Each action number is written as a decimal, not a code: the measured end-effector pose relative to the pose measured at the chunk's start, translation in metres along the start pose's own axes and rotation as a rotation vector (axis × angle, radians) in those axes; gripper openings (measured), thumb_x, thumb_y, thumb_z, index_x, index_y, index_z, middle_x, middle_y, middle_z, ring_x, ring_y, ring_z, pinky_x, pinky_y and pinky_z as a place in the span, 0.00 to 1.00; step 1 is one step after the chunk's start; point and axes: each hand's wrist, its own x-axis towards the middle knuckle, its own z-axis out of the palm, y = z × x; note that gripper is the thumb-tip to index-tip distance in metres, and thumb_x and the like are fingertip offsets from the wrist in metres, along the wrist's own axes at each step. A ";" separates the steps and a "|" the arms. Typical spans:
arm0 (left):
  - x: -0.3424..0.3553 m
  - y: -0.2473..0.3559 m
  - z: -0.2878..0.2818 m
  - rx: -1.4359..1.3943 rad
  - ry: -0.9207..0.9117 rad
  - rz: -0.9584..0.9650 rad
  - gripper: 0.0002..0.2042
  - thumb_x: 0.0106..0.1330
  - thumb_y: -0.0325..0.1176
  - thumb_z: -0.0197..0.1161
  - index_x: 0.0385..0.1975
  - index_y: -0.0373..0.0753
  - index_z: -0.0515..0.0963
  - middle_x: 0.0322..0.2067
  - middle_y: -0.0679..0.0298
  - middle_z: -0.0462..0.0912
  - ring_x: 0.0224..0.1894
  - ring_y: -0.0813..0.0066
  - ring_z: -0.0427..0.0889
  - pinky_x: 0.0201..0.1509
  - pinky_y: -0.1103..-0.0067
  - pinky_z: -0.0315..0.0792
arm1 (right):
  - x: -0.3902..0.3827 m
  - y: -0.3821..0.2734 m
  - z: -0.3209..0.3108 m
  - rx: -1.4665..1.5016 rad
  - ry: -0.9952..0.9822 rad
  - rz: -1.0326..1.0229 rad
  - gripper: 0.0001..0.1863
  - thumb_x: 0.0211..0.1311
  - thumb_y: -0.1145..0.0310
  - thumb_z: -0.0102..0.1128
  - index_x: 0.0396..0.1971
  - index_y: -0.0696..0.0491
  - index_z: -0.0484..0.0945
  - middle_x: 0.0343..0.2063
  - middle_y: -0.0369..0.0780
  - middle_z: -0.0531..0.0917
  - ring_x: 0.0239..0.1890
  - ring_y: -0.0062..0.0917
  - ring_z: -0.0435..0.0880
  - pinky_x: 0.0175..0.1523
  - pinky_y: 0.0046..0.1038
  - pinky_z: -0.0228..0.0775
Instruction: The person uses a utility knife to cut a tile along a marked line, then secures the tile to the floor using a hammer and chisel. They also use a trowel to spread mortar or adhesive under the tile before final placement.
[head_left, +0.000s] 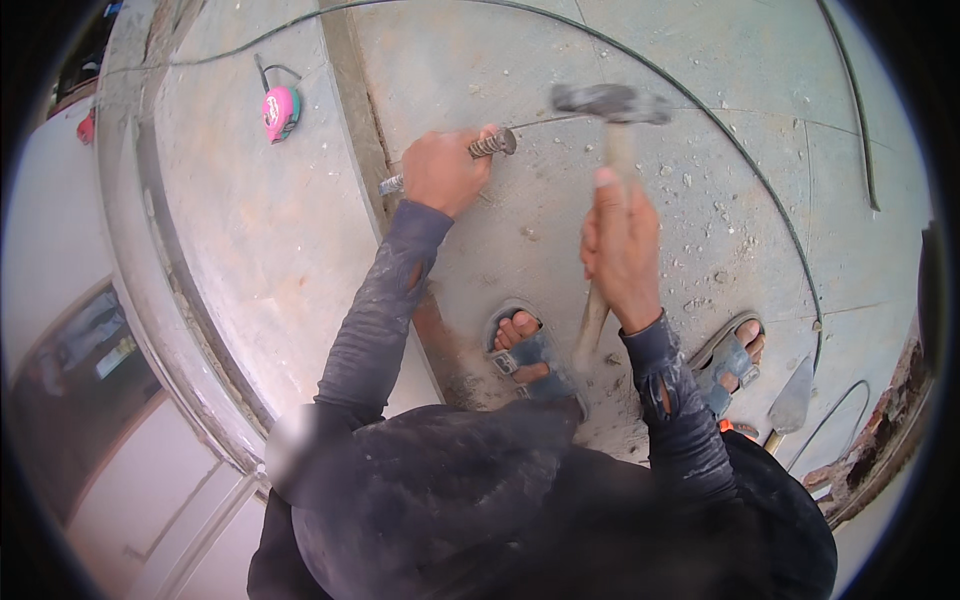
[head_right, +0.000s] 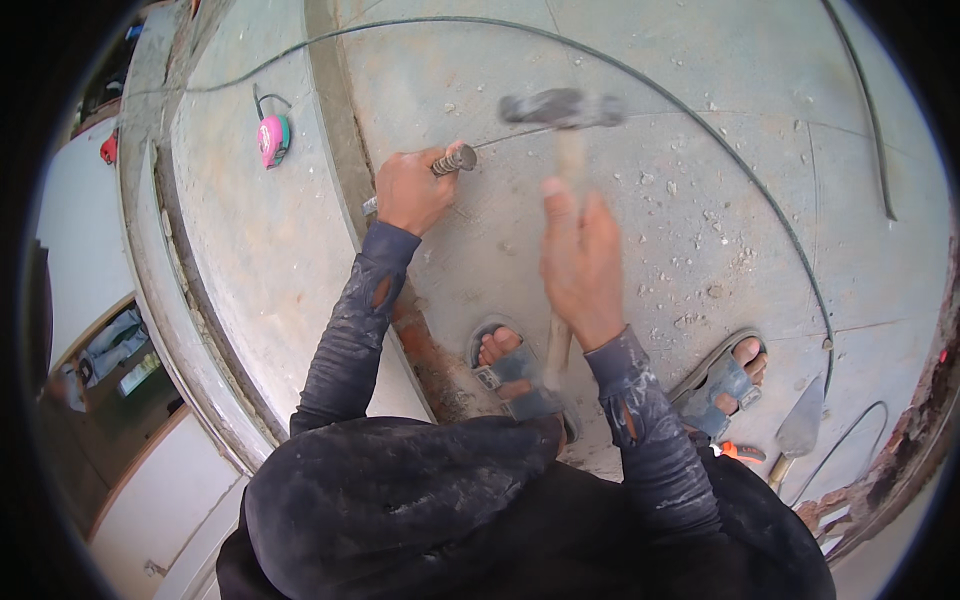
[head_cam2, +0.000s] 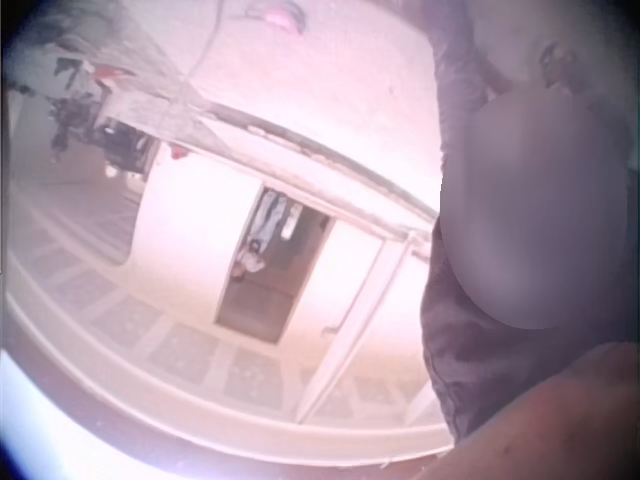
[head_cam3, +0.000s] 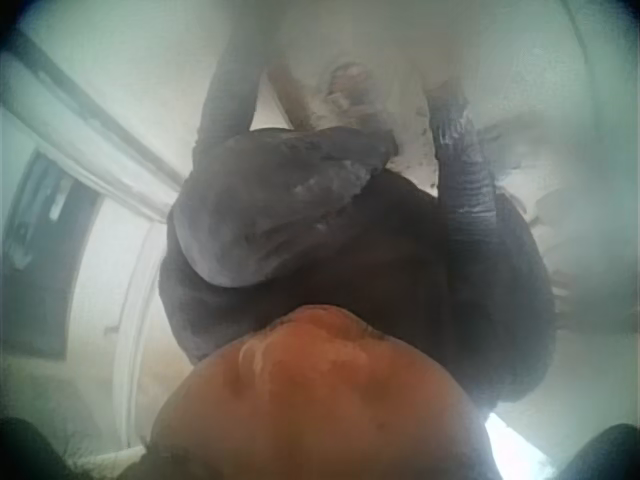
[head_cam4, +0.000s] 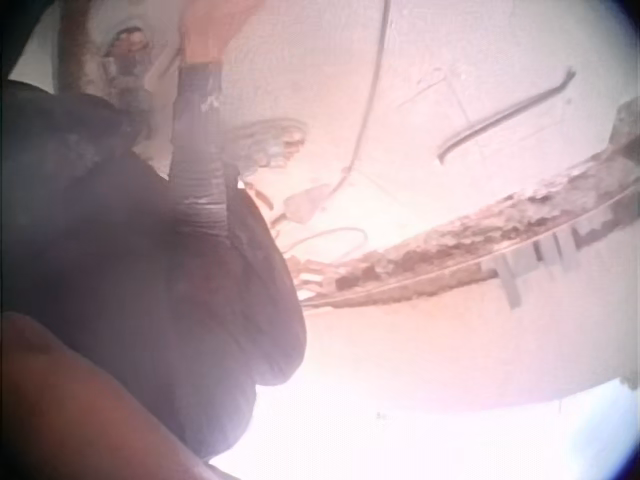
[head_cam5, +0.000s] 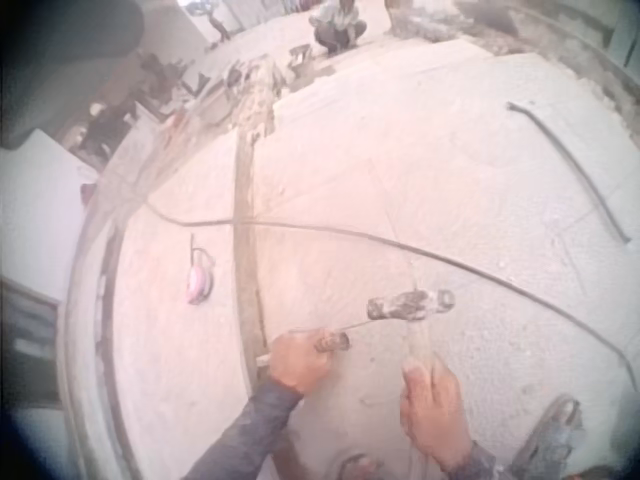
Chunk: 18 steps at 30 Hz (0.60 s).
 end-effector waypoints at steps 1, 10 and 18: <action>0.001 0.000 0.004 -0.005 -0.005 0.000 0.19 0.66 0.48 0.58 0.22 0.38 0.82 0.14 0.49 0.74 0.19 0.47 0.75 0.23 0.65 0.68 | -0.006 0.001 0.011 0.068 -0.073 0.116 0.21 0.72 0.47 0.42 0.28 0.50 0.64 0.13 0.30 0.65 0.09 0.12 0.63 0.13 0.18 0.57; -0.005 -0.008 -0.001 0.031 -0.029 -0.054 0.18 0.64 0.47 0.59 0.22 0.38 0.82 0.15 0.48 0.75 0.20 0.47 0.76 0.24 0.64 0.69 | 0.023 -0.056 -0.043 0.398 0.307 -0.179 0.23 0.72 0.44 0.41 0.29 0.50 0.64 0.13 0.30 0.65 0.09 0.12 0.62 0.13 0.18 0.59; -0.001 -0.009 0.002 0.046 -0.069 -0.060 0.19 0.65 0.47 0.58 0.24 0.38 0.83 0.16 0.47 0.74 0.21 0.45 0.76 0.25 0.64 0.69 | 0.001 -0.027 -0.007 0.222 -0.109 0.238 0.22 0.72 0.46 0.43 0.27 0.49 0.64 0.12 0.29 0.64 0.09 0.12 0.62 0.13 0.18 0.56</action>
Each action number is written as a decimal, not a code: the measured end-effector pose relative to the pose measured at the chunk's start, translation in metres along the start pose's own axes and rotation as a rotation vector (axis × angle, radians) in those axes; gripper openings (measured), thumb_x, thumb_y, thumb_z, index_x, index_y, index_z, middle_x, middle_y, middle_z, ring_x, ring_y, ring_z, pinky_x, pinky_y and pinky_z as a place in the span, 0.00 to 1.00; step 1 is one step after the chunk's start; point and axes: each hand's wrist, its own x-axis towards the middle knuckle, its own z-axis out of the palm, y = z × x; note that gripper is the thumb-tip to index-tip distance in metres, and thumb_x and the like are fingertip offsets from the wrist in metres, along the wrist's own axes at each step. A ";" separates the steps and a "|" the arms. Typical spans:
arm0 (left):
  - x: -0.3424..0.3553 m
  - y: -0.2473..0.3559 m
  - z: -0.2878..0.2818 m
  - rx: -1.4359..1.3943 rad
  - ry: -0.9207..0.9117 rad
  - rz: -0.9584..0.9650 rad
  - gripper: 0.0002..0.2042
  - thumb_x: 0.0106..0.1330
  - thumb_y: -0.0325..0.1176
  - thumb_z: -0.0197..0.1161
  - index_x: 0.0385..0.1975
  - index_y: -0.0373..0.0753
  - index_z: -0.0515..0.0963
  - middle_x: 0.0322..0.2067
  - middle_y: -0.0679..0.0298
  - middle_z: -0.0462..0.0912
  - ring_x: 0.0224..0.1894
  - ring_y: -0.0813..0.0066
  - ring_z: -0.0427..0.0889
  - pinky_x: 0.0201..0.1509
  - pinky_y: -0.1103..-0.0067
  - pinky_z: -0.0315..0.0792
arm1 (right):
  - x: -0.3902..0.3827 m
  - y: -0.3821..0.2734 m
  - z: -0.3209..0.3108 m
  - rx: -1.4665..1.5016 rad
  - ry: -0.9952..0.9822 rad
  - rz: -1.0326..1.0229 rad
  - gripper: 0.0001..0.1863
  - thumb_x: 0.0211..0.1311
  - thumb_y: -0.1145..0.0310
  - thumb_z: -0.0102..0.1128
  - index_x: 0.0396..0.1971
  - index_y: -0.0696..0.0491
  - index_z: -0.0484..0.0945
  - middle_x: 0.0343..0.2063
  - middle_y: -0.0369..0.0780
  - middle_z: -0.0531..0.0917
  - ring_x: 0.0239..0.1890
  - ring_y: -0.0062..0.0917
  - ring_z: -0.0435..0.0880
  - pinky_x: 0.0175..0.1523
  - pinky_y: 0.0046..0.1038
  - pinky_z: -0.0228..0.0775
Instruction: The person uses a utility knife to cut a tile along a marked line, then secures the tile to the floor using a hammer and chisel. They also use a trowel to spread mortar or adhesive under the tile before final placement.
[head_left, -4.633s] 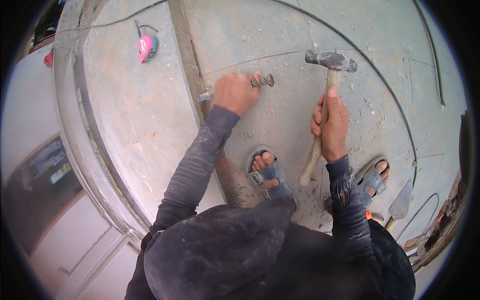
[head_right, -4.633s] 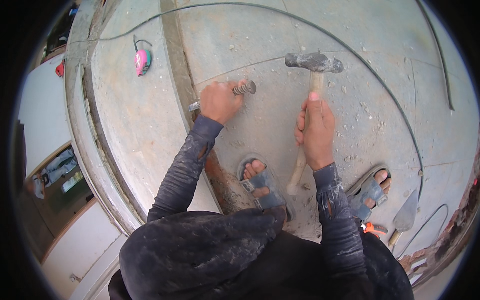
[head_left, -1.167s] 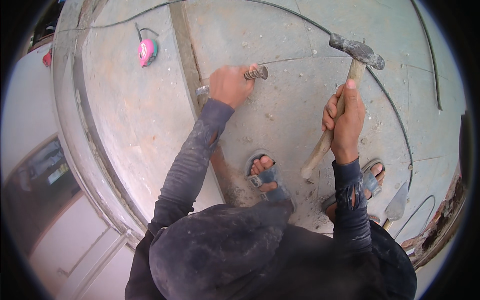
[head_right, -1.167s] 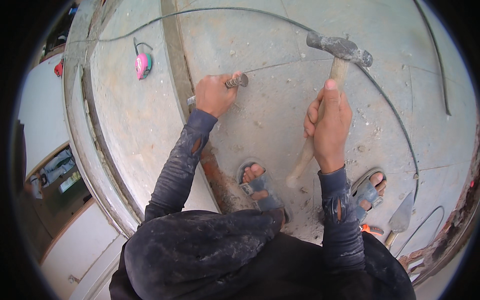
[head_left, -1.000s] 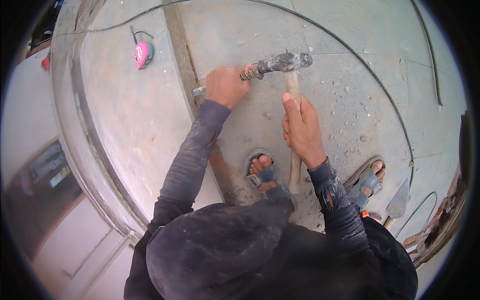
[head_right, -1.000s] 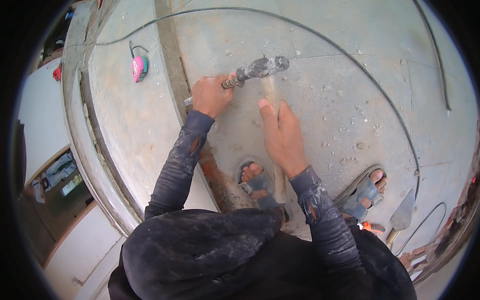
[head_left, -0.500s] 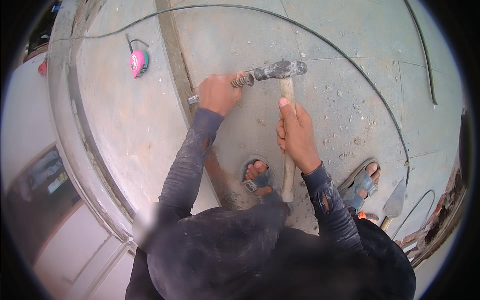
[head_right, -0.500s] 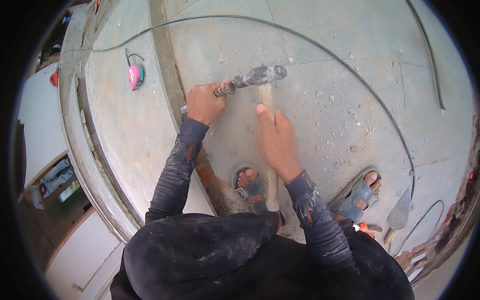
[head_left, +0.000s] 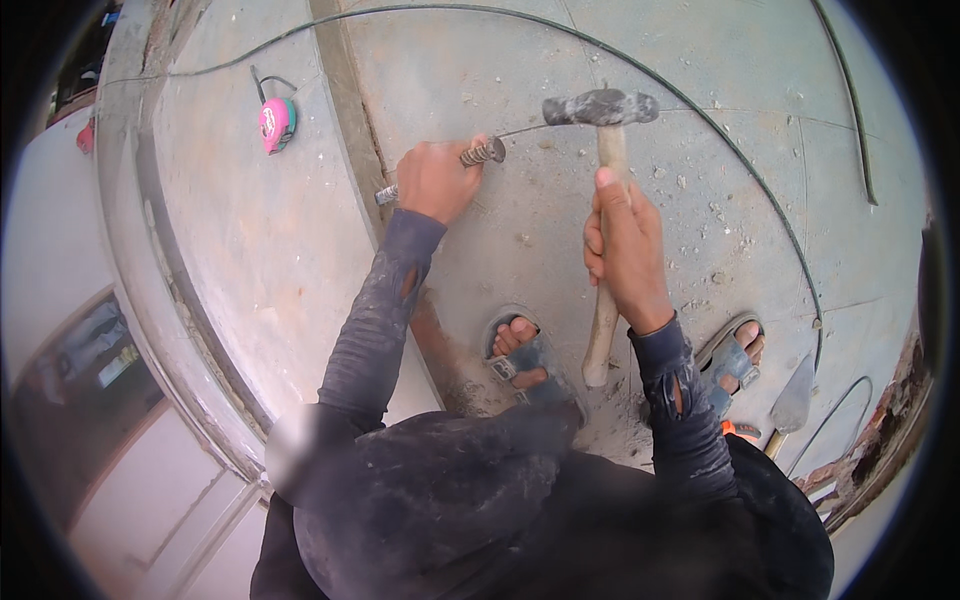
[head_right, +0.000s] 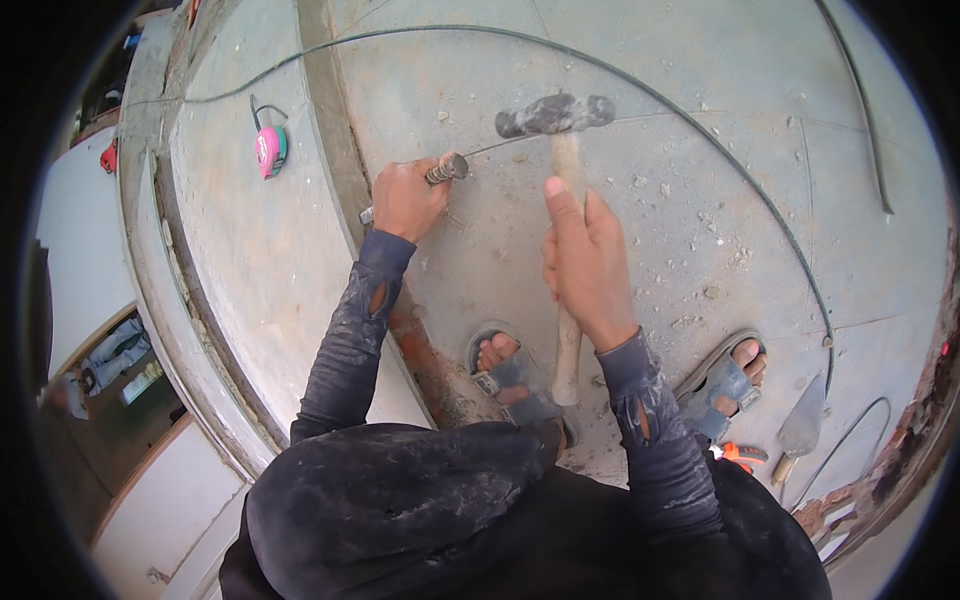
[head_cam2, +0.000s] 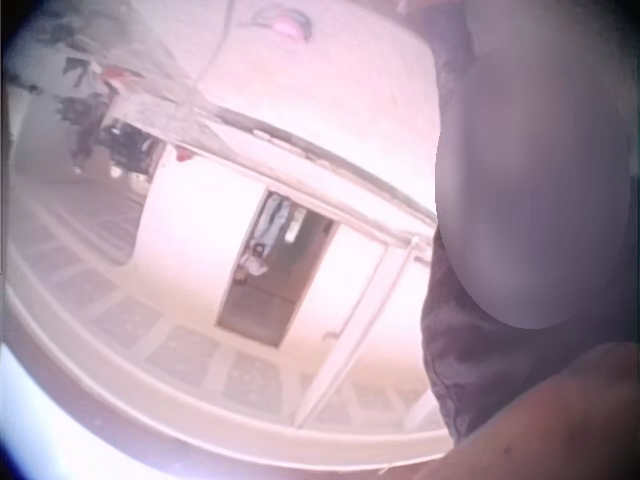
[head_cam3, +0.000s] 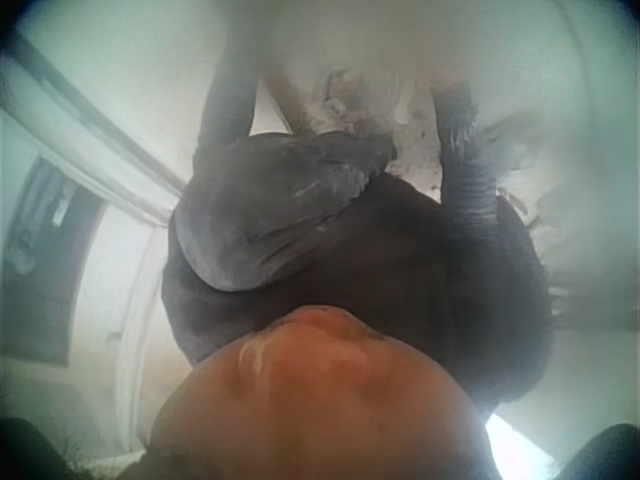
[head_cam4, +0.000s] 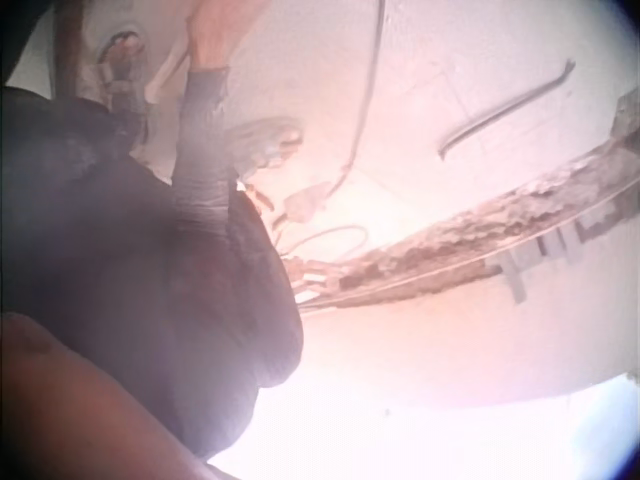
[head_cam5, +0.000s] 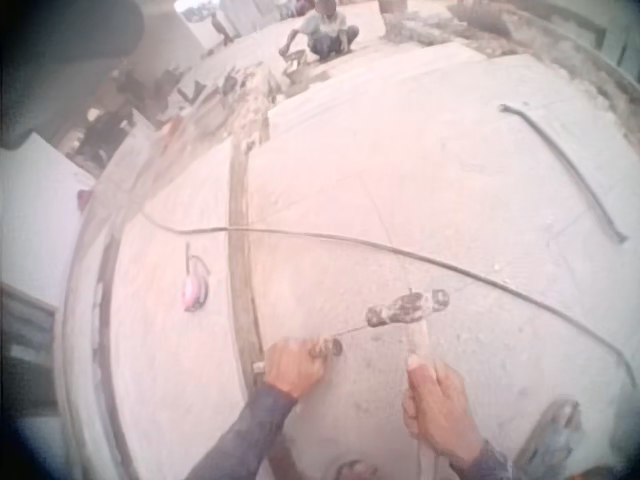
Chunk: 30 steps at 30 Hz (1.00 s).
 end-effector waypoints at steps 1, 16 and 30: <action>-0.002 -0.001 0.000 -0.005 -0.009 0.007 0.19 0.65 0.48 0.58 0.24 0.38 0.83 0.16 0.47 0.75 0.21 0.45 0.76 0.25 0.64 0.69 | 0.000 -0.014 -0.009 0.062 0.081 -0.098 0.22 0.72 0.46 0.43 0.27 0.49 0.63 0.12 0.29 0.64 0.09 0.12 0.62 0.13 0.18 0.56; -0.010 0.021 0.002 -0.029 0.000 0.155 0.20 0.65 0.50 0.58 0.20 0.41 0.83 0.14 0.50 0.74 0.19 0.48 0.76 0.23 0.65 0.69 | 0.001 0.004 -0.008 0.024 0.074 -0.034 0.23 0.70 0.46 0.47 0.26 0.50 0.64 0.11 0.30 0.64 0.09 0.13 0.62 0.13 0.19 0.55; 0.015 0.002 0.001 0.051 0.019 0.065 0.19 0.65 0.49 0.56 0.22 0.42 0.84 0.16 0.50 0.77 0.22 0.49 0.79 0.27 0.62 0.72 | 0.005 -0.011 -0.023 0.109 0.132 -0.074 0.23 0.70 0.46 0.46 0.26 0.51 0.65 0.12 0.31 0.65 0.08 0.13 0.62 0.12 0.19 0.56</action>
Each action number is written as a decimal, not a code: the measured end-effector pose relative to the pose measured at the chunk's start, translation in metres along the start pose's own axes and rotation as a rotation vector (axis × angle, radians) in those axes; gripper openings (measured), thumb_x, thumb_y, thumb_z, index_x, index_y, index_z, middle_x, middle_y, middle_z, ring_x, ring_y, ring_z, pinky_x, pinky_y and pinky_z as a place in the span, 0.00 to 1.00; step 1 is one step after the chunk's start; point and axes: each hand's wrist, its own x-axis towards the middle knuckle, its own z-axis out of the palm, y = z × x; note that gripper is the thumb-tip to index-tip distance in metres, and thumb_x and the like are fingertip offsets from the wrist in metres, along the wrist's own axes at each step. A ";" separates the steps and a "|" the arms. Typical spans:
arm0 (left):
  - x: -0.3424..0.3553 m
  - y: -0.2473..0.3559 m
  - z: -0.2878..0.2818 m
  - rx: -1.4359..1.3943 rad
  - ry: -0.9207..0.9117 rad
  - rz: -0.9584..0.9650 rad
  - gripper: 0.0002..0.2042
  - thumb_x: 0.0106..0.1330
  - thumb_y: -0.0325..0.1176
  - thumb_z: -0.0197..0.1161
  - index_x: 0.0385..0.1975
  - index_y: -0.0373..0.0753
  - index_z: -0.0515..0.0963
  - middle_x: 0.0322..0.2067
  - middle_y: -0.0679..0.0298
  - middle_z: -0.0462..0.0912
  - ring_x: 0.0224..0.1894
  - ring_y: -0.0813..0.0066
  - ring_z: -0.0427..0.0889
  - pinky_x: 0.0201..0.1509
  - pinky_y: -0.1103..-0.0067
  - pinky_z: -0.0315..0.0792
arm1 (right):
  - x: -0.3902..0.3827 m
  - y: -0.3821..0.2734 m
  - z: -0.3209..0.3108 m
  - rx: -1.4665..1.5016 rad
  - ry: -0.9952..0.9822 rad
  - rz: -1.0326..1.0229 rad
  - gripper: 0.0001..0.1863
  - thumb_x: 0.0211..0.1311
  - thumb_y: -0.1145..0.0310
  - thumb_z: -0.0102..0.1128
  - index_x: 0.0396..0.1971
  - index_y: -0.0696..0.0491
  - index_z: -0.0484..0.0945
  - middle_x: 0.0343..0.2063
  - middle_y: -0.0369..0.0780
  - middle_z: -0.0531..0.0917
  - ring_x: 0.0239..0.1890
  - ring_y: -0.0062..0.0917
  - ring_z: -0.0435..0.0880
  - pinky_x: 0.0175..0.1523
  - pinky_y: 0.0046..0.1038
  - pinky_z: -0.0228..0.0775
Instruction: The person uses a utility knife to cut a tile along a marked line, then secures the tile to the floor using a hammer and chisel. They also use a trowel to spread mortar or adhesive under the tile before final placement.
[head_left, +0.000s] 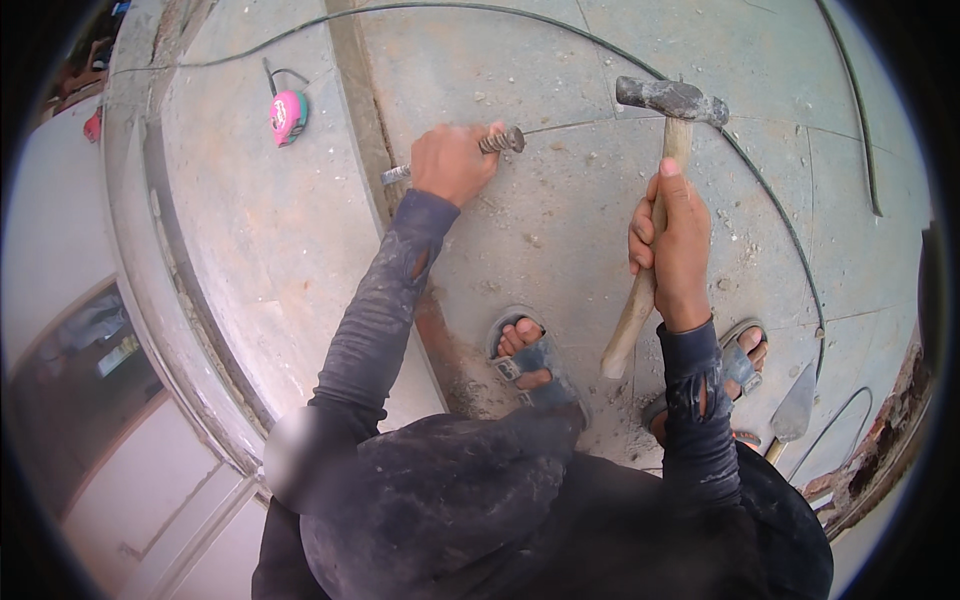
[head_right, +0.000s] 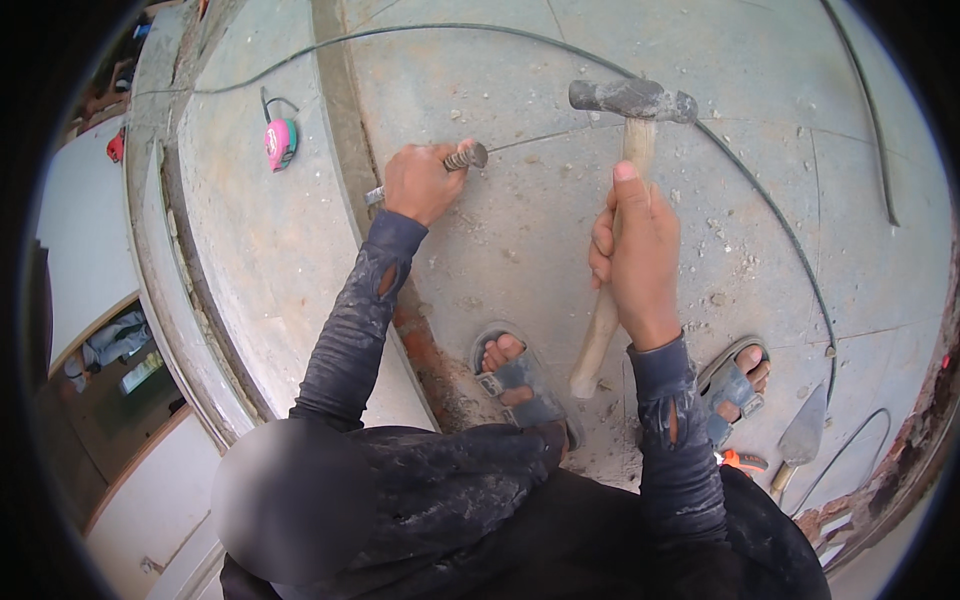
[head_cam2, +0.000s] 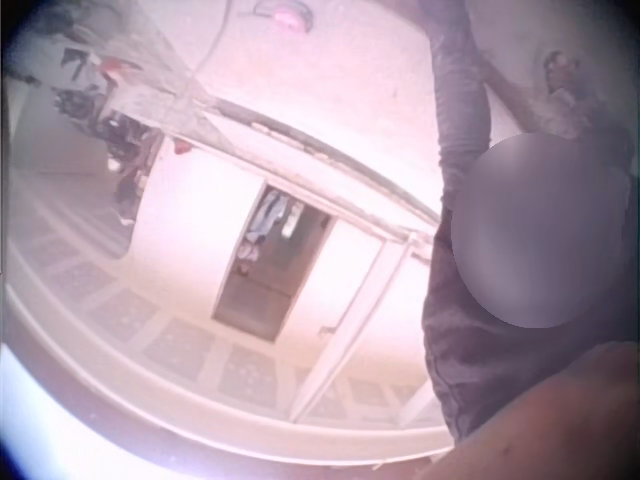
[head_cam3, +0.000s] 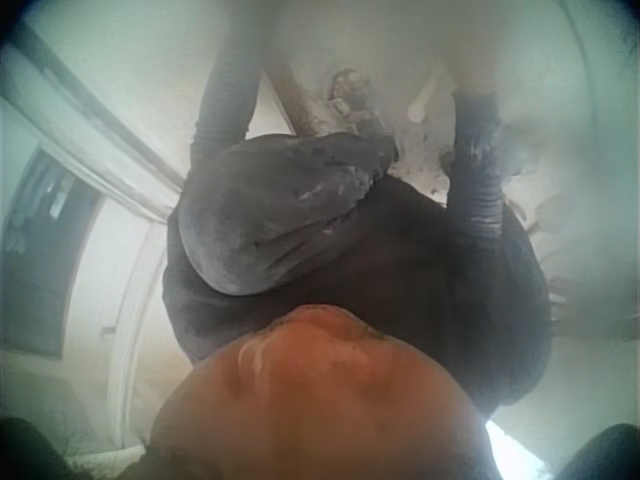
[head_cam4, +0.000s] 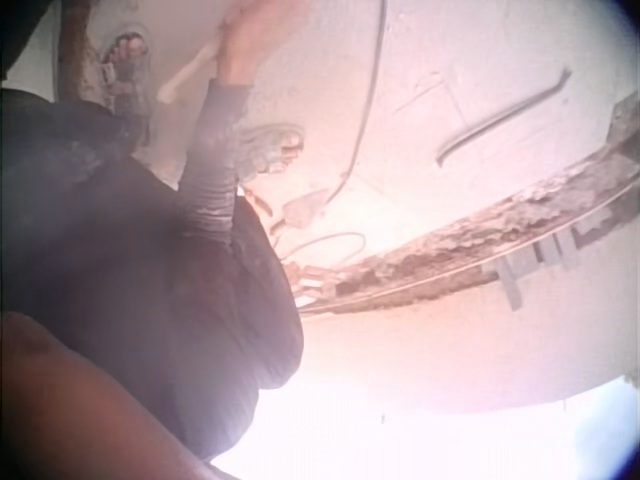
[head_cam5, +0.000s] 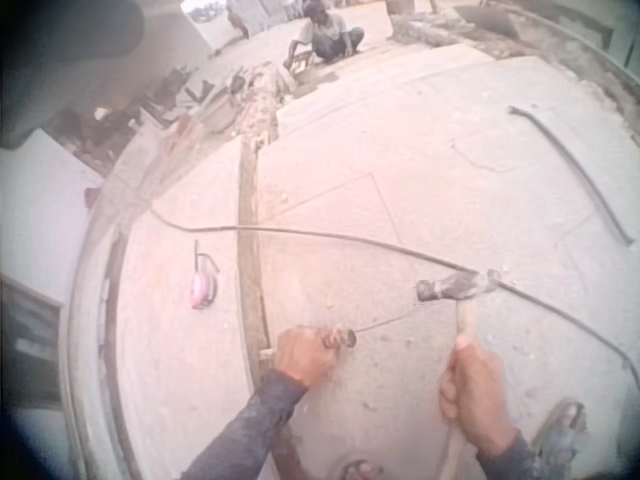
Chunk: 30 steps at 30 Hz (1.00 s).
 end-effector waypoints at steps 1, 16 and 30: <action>0.000 0.000 0.001 0.012 -0.001 0.004 0.19 0.65 0.49 0.56 0.22 0.42 0.84 0.16 0.50 0.77 0.22 0.49 0.79 0.27 0.62 0.72 | 0.001 -0.003 -0.002 0.002 0.004 -0.012 0.23 0.70 0.46 0.46 0.26 0.51 0.65 0.12 0.31 0.65 0.08 0.13 0.62 0.12 0.19 0.56; 0.005 -0.001 -0.006 -0.029 0.004 -0.005 0.19 0.65 0.48 0.56 0.22 0.42 0.84 0.16 0.51 0.77 0.21 0.49 0.78 0.26 0.63 0.72 | 0.013 -0.008 0.011 0.040 0.090 -0.144 0.22 0.71 0.47 0.44 0.29 0.52 0.66 0.13 0.31 0.66 0.09 0.13 0.63 0.14 0.18 0.59; 0.007 -0.003 -0.007 -0.055 -0.003 0.013 0.20 0.66 0.49 0.57 0.22 0.38 0.82 0.15 0.48 0.74 0.20 0.46 0.77 0.25 0.64 0.70 | 0.020 -0.018 0.020 0.183 0.211 -0.289 0.22 0.72 0.46 0.42 0.29 0.50 0.63 0.13 0.30 0.63 0.09 0.12 0.61 0.13 0.18 0.59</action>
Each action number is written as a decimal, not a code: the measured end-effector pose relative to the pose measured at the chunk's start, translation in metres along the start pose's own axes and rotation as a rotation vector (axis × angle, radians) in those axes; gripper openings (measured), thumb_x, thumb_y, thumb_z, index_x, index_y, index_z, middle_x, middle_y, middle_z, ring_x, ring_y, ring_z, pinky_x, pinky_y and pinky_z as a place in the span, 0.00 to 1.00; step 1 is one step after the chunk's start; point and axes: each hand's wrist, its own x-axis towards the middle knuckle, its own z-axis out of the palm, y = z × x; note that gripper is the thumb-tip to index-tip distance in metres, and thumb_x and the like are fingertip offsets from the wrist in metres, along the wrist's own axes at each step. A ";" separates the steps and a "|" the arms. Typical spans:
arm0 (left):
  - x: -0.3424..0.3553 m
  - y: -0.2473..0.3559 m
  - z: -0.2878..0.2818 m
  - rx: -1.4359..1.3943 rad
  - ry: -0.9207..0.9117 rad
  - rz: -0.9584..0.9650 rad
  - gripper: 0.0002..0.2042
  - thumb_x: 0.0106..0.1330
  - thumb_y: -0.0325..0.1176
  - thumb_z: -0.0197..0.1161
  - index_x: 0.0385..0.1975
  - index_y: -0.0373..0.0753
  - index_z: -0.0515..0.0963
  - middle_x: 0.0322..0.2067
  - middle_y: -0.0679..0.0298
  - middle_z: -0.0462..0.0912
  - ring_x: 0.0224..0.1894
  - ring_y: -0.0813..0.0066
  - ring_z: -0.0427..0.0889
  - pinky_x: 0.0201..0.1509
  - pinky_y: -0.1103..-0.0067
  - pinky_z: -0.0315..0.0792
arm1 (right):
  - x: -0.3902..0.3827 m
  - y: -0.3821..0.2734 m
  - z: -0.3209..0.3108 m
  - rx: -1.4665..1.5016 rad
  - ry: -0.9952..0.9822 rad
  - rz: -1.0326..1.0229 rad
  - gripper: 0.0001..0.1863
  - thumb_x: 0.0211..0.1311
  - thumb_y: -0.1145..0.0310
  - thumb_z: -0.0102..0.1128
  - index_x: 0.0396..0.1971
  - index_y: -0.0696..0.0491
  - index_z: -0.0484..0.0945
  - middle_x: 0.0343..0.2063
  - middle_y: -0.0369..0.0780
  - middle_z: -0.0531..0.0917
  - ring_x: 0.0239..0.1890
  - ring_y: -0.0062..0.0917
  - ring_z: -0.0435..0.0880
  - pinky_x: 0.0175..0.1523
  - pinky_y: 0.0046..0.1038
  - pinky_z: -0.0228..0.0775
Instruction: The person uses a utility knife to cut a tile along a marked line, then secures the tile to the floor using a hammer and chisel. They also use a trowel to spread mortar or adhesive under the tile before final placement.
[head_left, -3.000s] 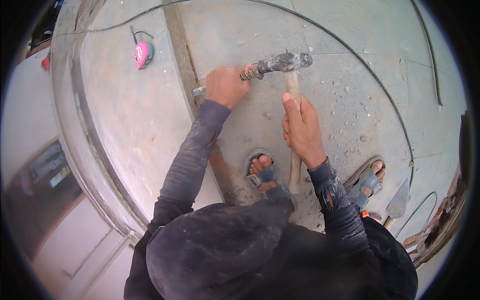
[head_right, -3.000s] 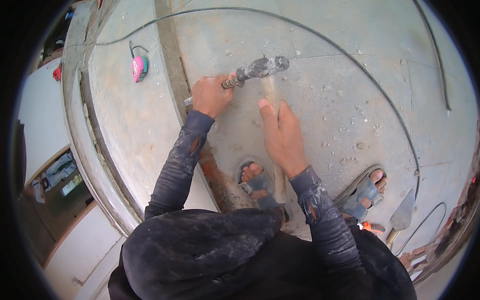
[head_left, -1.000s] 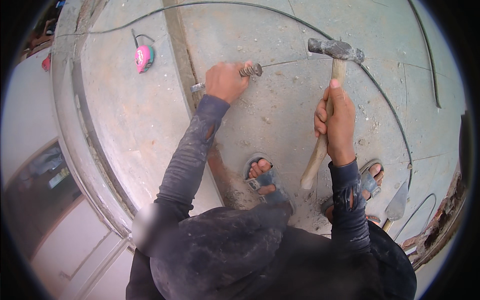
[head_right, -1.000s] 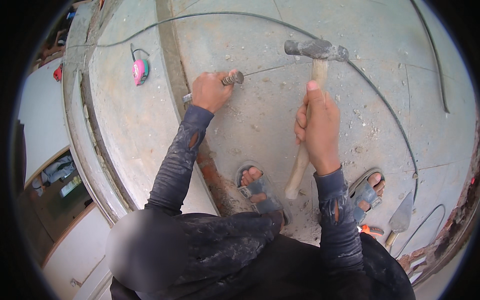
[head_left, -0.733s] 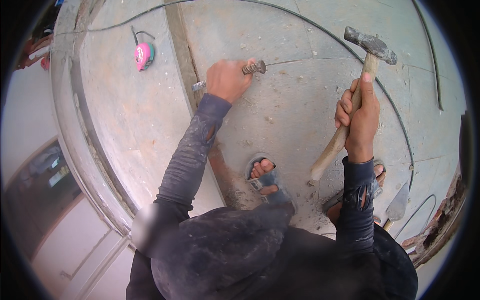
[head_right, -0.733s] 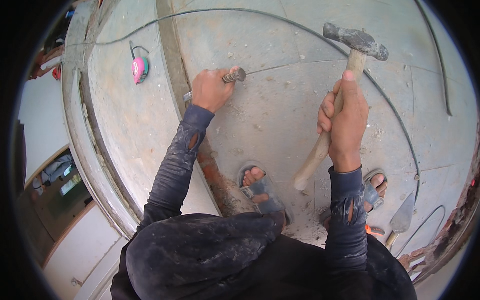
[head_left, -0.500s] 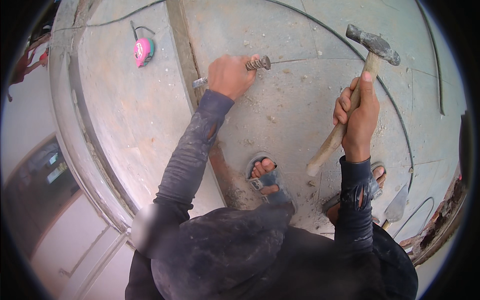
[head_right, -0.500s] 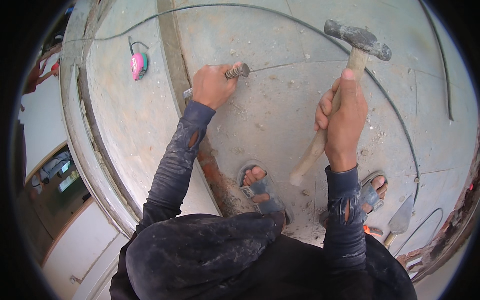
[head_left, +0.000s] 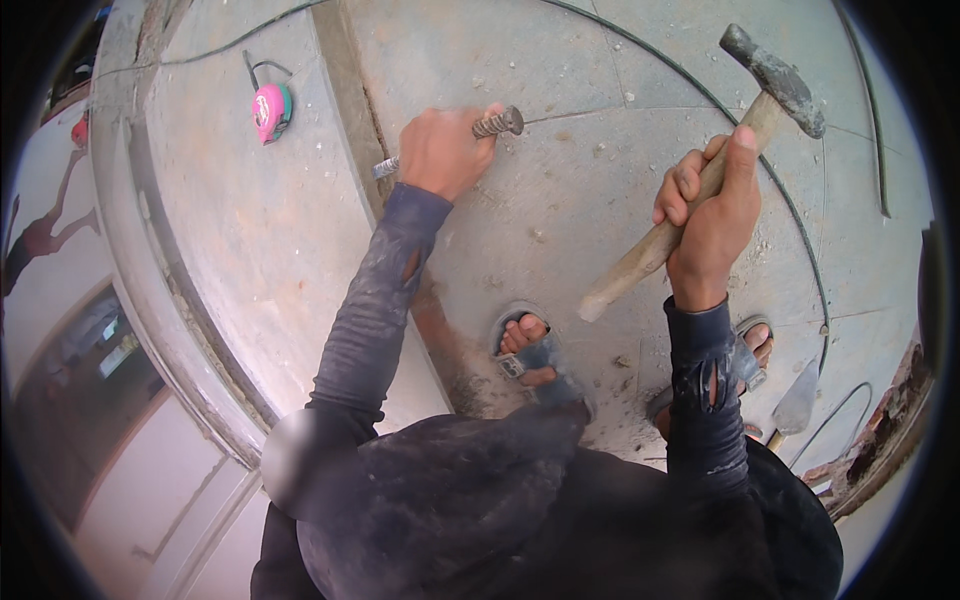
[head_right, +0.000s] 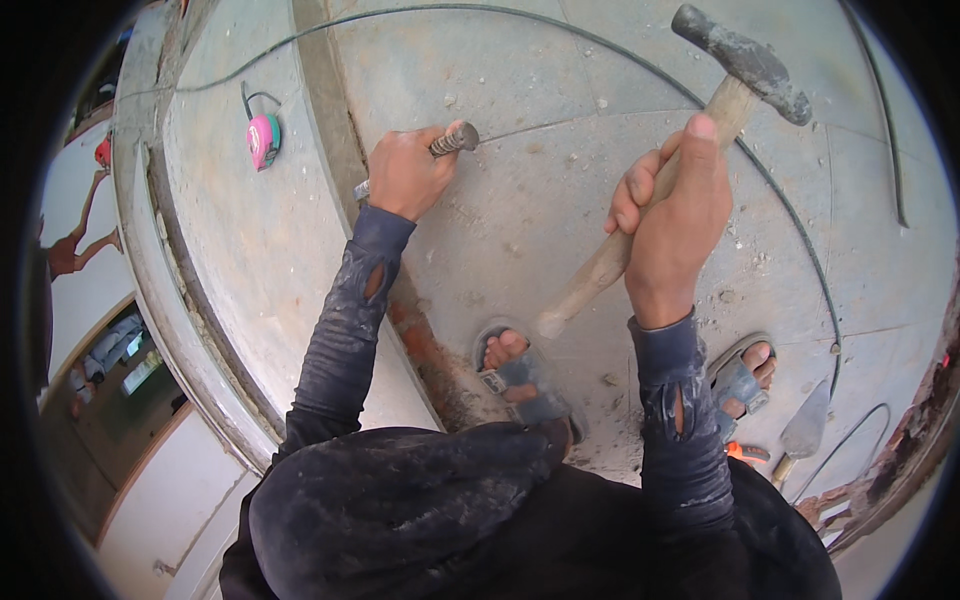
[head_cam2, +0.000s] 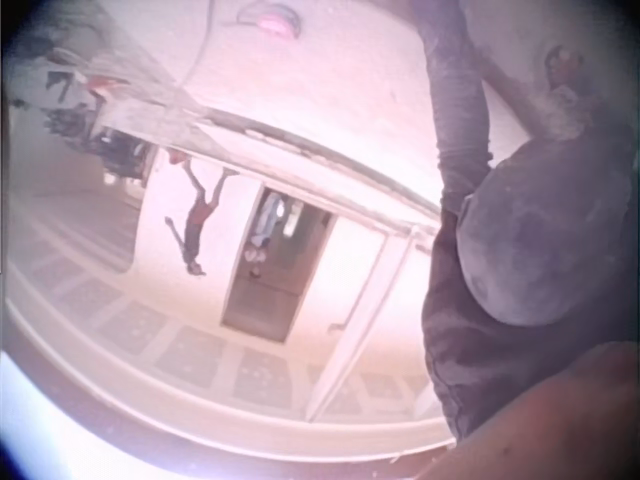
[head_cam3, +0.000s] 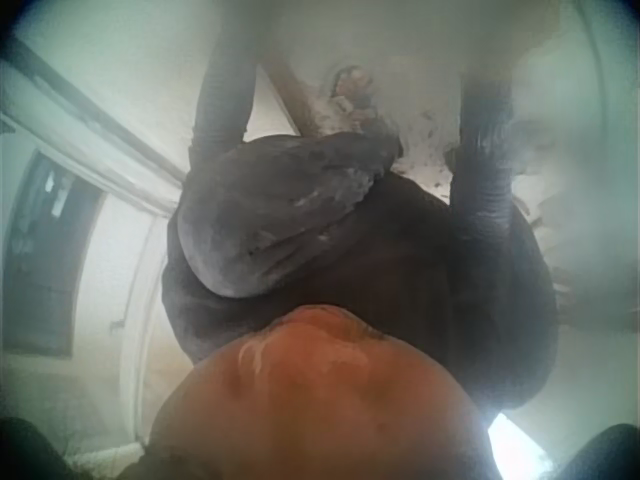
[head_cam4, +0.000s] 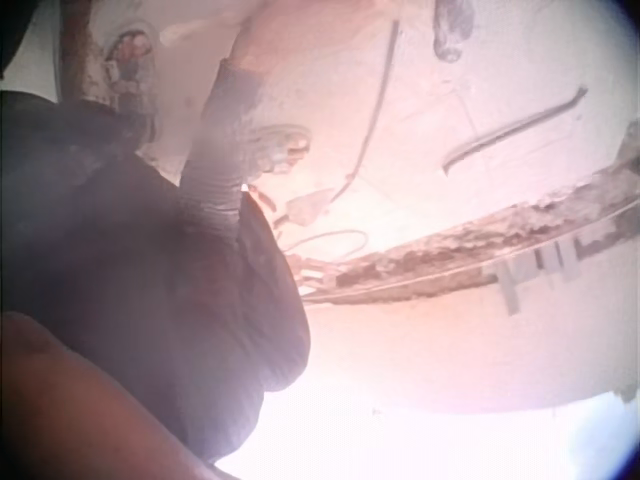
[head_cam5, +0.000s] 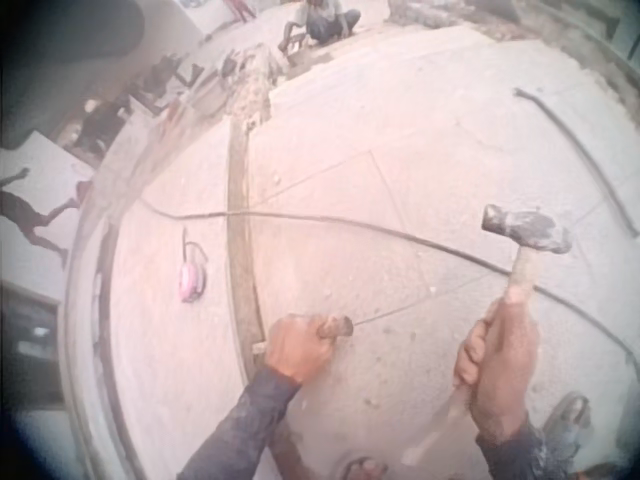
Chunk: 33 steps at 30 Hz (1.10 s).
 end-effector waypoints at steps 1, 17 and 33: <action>0.001 0.000 -0.001 -0.013 0.013 0.014 0.20 0.66 0.49 0.58 0.23 0.38 0.83 0.14 0.48 0.73 0.20 0.46 0.76 0.24 0.64 0.69 | -0.012 0.019 0.003 0.014 -0.040 0.067 0.20 0.72 0.49 0.44 0.29 0.52 0.66 0.13 0.32 0.66 0.09 0.14 0.64 0.13 0.19 0.59; 0.003 -0.002 0.000 -0.055 0.023 -0.032 0.17 0.64 0.45 0.60 0.24 0.37 0.83 0.15 0.47 0.74 0.20 0.46 0.76 0.24 0.65 0.69 | -0.034 0.051 0.018 -0.434 -0.450 0.200 0.21 0.72 0.47 0.43 0.28 0.50 0.64 0.12 0.29 0.64 0.09 0.11 0.62 0.13 0.17 0.56; -0.001 -0.004 0.003 0.019 -0.025 -0.026 0.18 0.65 0.48 0.59 0.23 0.39 0.83 0.16 0.48 0.75 0.21 0.46 0.77 0.25 0.64 0.70 | -0.029 0.033 0.003 -0.342 -0.387 0.352 0.21 0.71 0.50 0.48 0.27 0.53 0.66 0.13 0.31 0.67 0.12 0.14 0.66 0.17 0.21 0.58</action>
